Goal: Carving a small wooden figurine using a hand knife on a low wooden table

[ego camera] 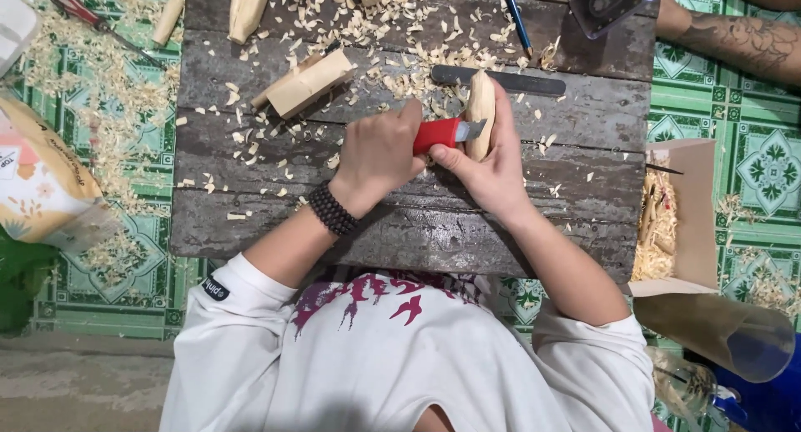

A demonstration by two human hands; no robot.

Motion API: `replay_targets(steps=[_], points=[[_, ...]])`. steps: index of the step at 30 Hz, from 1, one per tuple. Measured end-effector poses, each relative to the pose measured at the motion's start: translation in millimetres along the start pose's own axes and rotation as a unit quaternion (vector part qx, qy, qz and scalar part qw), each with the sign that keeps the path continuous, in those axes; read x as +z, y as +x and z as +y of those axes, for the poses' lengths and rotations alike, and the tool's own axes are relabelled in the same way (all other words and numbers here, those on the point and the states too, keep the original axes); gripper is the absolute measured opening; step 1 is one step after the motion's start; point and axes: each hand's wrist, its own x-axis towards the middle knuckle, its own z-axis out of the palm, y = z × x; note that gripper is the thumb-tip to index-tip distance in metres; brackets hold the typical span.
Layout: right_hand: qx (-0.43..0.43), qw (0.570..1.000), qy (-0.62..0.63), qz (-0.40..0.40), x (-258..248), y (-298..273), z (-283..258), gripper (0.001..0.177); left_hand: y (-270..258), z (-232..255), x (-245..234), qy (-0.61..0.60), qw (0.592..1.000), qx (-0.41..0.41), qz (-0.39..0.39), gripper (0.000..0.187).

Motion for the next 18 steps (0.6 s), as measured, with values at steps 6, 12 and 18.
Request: replay_targets(steps=[6,12,18], points=[[-0.009,1.000,-0.007,0.009,-0.6,-0.3,9.6,0.088,0.5,4.2,-13.0,-0.027,0.999,-0.017,-0.022,0.031],[-0.019,1.000,-0.016,0.018,0.0,0.4,17.0,0.083,2.3,3.6,-2.2,-0.030,0.998,-0.028,-0.057,0.031],[-0.044,0.997,-0.039,0.044,7.7,-1.1,23.6,0.064,5.6,8.8,-6.8,-0.046,0.998,-0.044,-0.026,0.027]])
